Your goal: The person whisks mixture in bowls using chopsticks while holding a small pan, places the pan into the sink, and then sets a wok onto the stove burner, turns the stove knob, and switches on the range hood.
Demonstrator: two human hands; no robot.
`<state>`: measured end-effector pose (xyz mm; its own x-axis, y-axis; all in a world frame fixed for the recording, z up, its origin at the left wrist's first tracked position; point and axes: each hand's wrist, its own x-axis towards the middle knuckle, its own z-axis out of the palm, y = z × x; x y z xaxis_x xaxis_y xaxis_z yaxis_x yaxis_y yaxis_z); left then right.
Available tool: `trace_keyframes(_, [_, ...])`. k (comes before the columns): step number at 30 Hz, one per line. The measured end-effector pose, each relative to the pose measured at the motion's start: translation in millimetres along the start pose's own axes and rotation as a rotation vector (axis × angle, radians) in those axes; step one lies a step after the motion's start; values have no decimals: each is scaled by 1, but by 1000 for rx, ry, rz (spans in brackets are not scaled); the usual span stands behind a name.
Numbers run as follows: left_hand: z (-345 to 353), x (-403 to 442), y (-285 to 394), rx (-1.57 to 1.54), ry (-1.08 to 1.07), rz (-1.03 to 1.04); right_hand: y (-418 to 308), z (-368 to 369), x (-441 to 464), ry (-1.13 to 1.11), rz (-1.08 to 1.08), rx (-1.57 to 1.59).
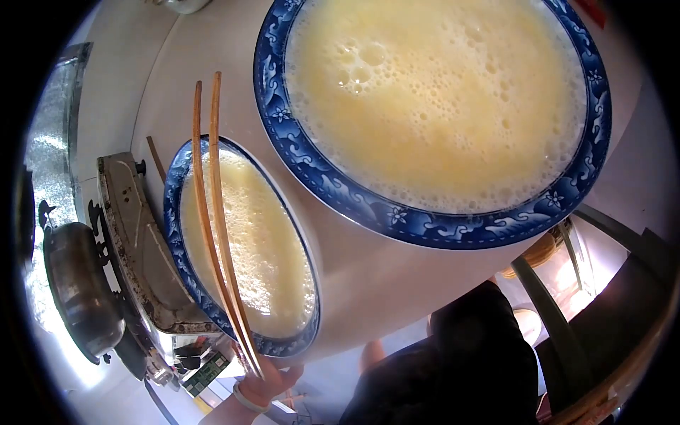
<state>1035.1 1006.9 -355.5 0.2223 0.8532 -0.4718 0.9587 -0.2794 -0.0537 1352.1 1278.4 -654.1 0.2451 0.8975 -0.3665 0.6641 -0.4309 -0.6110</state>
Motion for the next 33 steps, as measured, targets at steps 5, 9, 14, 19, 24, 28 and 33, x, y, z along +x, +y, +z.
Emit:
trace_keyframes(5, [4, -5, -1, -37, -5, -69, 2, 1, -2, 0, -3, -9])
trace_keyframes(9, [-11, 9, 5, -162, 116, -133, 4, 2, -4, -10, -2, -14])
trace_keyframes(14, [-32, 31, 7, -235, 182, -114, 5, 0, -4, -11, -6, -23])
trace_keyframes(19, [-39, 42, 11, -118, 260, -88, 4, -2, -9, -10, -4, -30])
trace_keyframes(24, [-42, 46, 11, -131, 303, -89, 7, -3, -14, -5, -5, -60])
trace_keyframes(28, [-44, 46, 10, -182, 292, -111, 11, -4, -32, -7, -15, -82])
trace_keyframes(33, [-49, 45, 8, -272, 318, -99, 21, 7, -90, -17, -60, -119])
